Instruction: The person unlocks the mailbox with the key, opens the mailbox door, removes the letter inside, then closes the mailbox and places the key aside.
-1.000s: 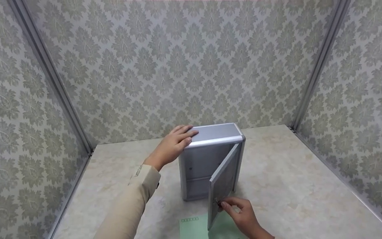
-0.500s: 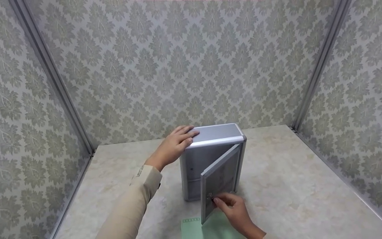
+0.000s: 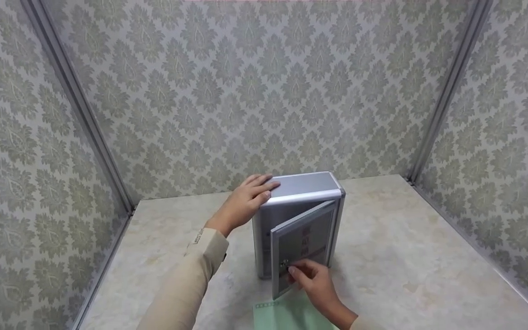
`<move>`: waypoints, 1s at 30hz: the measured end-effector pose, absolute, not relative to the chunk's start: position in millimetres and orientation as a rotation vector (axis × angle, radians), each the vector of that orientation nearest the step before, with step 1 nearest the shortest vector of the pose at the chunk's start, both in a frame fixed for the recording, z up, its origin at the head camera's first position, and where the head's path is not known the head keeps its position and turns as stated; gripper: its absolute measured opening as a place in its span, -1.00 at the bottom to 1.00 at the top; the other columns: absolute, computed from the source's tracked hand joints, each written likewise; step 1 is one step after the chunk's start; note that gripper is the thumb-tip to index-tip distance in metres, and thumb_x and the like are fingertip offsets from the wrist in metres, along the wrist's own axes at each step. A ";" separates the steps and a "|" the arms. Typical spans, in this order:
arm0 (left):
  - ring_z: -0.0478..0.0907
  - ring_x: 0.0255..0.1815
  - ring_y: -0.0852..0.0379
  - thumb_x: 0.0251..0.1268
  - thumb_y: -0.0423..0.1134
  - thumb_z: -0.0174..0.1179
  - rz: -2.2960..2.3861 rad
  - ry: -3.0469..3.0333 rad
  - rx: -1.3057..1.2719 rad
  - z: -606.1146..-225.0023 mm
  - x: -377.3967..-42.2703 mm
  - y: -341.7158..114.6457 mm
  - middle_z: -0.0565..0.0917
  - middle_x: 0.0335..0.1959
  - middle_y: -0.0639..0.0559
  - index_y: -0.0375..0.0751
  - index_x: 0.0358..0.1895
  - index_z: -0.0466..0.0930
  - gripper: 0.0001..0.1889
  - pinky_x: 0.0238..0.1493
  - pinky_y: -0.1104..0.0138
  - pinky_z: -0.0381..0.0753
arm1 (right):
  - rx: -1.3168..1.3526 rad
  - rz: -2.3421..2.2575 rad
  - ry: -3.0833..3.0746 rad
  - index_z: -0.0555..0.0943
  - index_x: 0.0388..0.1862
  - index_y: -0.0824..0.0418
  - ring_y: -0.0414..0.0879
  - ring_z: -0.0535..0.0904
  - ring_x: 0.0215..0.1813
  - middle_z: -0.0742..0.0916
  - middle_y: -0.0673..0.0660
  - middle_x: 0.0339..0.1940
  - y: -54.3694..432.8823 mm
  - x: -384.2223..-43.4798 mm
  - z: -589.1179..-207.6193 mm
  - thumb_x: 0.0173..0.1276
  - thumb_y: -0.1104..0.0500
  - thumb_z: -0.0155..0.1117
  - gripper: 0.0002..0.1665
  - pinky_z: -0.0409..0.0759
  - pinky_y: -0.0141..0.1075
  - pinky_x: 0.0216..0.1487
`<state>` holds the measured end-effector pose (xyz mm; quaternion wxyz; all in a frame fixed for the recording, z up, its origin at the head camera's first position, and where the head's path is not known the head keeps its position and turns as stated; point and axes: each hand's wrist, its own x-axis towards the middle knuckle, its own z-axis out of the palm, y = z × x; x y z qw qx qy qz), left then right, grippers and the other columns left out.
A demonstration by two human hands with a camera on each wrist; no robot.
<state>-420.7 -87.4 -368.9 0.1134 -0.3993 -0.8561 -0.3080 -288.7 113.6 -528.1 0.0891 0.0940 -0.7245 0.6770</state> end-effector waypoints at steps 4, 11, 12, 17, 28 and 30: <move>0.11 0.47 0.08 0.57 -0.04 -0.11 -0.901 -2.511 -1.170 -368.5 -419.9 -86.8 0.31 0.45 0.07 0.05 0.38 0.47 -0.56 0.38 0.03 0.14 | 0.256 2.022 -2.147 0.66 -0.13 0.44 0.08 0.70 -0.28 0.73 0.34 -0.33 109.5 -292.8 -527.6 0.43 0.17 0.28 -0.71 0.61 -0.31 -0.40; 0.07 0.49 0.10 0.58 0.00 -0.13 -0.924 -2.541 -1.145 -368.9 -418.7 -87.1 0.28 0.47 0.12 0.09 0.40 0.45 -0.56 0.39 0.02 0.11 | 0.190 2.095 -2.100 0.61 -0.15 0.54 0.23 0.69 -0.26 0.71 0.43 -0.32 101.3 -301.6 -524.2 0.41 0.28 0.27 -0.74 0.62 -0.29 -0.37; 0.07 0.49 0.08 0.58 0.00 -0.13 -0.929 -2.540 -1.144 -368.9 -418.5 -87.3 0.28 0.47 0.12 0.09 0.40 0.46 -0.56 0.39 0.01 0.11 | 0.187 2.109 -2.088 0.61 -0.14 0.55 0.24 0.69 -0.26 0.71 0.43 -0.31 100.0 -302.6 -523.6 0.41 0.29 0.27 -0.74 0.63 -0.28 -0.35; 0.07 0.50 0.03 0.59 0.00 -0.13 -0.937 -2.531 -1.156 -368.5 -418.1 -87.4 0.28 0.47 0.07 0.07 0.40 0.45 -0.56 0.39 -0.01 0.10 | 0.163 2.145 -2.039 0.62 -0.11 0.50 0.21 0.70 -0.24 0.72 0.39 -0.28 93.5 -309.2 -524.2 0.41 0.24 0.29 -0.71 0.67 -0.21 -0.28; 0.06 0.50 0.10 0.60 0.00 -0.16 -0.919 -2.539 -1.160 -370.1 -418.6 -88.0 0.26 0.48 0.12 0.09 0.41 0.43 -0.56 0.39 0.04 0.12 | 0.121 2.127 -2.041 0.61 -0.11 0.51 0.33 0.66 -0.18 0.71 0.42 -0.25 84.9 -311.6 -516.3 0.40 0.29 0.28 -0.75 0.67 -0.13 -0.25; 0.06 0.50 0.12 0.59 0.00 -0.15 -0.925 -2.538 -1.152 -370.5 -418.4 -88.3 0.26 0.48 0.14 0.10 0.41 0.44 -0.56 0.39 0.04 0.12 | 0.126 2.107 -2.051 0.60 -0.12 0.51 0.37 0.65 -0.17 0.70 0.44 -0.25 82.5 -307.2 -508.2 0.40 0.30 0.26 -0.77 0.67 -0.13 -0.24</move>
